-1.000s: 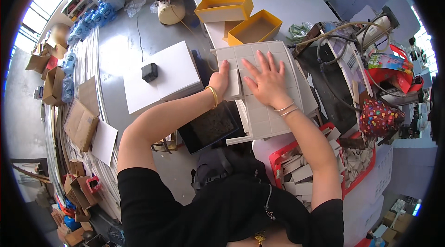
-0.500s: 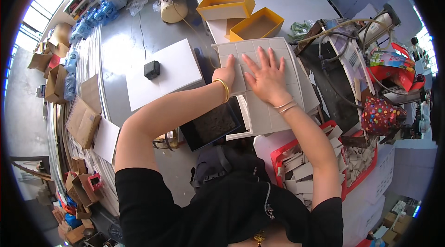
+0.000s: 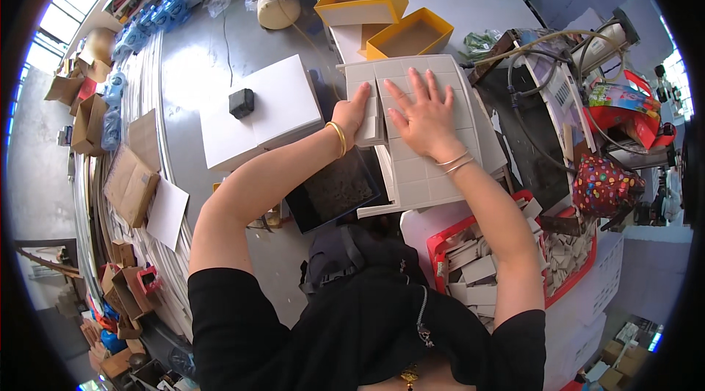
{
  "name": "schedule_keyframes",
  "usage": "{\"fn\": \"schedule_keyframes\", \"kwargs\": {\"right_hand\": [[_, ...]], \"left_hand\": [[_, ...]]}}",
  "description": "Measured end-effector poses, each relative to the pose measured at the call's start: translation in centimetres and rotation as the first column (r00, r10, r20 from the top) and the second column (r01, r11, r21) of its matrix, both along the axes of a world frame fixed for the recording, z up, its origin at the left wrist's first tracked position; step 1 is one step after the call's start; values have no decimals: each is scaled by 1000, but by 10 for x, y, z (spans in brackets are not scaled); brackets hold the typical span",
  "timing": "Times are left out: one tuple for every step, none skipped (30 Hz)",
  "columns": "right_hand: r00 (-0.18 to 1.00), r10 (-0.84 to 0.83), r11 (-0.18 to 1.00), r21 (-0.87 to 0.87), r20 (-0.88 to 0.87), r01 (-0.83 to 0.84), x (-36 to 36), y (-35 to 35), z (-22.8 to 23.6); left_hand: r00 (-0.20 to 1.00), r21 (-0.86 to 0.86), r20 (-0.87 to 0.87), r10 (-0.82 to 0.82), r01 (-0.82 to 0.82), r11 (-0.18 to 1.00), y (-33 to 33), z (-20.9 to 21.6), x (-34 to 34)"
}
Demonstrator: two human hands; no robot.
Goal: The person repeatedly picks up stacks of white, grid-patterned cardboard sheets and separates them into individual pieces by hand. The separated pieces are then placed into a red plastic basket on the table. The process is continuous and repetitive throughout the clip.
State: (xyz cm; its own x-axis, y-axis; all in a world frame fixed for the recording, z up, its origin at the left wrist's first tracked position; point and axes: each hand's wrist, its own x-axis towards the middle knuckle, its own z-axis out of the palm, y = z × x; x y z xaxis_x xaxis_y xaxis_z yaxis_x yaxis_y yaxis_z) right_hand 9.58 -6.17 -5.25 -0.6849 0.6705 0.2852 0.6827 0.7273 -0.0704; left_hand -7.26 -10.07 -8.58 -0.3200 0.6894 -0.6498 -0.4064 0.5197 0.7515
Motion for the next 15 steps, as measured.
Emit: {"fn": "schedule_keyframes", "kwargs": {"right_hand": [[1000, 1, 1000, 3, 0, -1, 0, 1, -1], [1000, 3, 1000, 2, -1, -3, -1, 0, 0], [1000, -1, 1000, 3, -1, 1, 0, 0, 0], [1000, -5, 1000, 3, -1, 5, 1, 0, 0], [1000, -6, 1000, -3, -1, 6, 1, 0, 0], [1000, -7, 1000, -8, 1, 7, 1, -1, 1], [1000, -10, 1000, -13, 2, 10, 1, -1, 2], [1000, -10, 1000, -14, 4, 10, 1, 0, 2], [1000, -11, 1000, -15, 7, 11, 1, 0, 1], [1000, -11, 1000, -16, 9, 11, 1, 0, 1], [1000, -12, 1000, -25, 8, 12, 0, -1, 2], [1000, -16, 999, -34, 9, 16, 0, -1, 1], [1000, -19, 999, -43, 10, 19, 0, 0, 0], [1000, -25, 999, -36, 9, 25, 2, 0, -1], [1000, -27, 999, -30, 7, 27, 1, 0, -2]], "left_hand": [[1000, -2, 3, -27, 27, 1000, 0, 0, -4], [999, -5, 6, -54, 54, 999, -1, -2, -9], [996, -7, 9, -87, 87, 996, 0, -4, -15], [986, 14, 72, -151, 150, 989, -1, -4, -22], [982, -4, 71, -177, 177, 984, -2, -4, -27], [976, -20, 72, -204, 206, 978, -3, 1, -29], [970, -29, 85, -228, 232, 972, -2, 5, -31], [962, -39, 99, -253, 258, 965, -1, 9, -34], [954, -48, 113, -277, 284, 958, -1, 12, -37], [949, -51, 93, -300, 306, 951, -2, 13, -41], [944, -53, 72, -323, 327, 944, -5, 13, -47], [936, -56, 53, -347, 350, 935, -6, 19, -50], [940, -99, 22, -340, 340, 935, -10, 25, -51], [934, -95, 6, -357, 356, 930, -12, 34, -48], [929, -92, -12, -369, 367, 926, -15, 43, -46]]}}
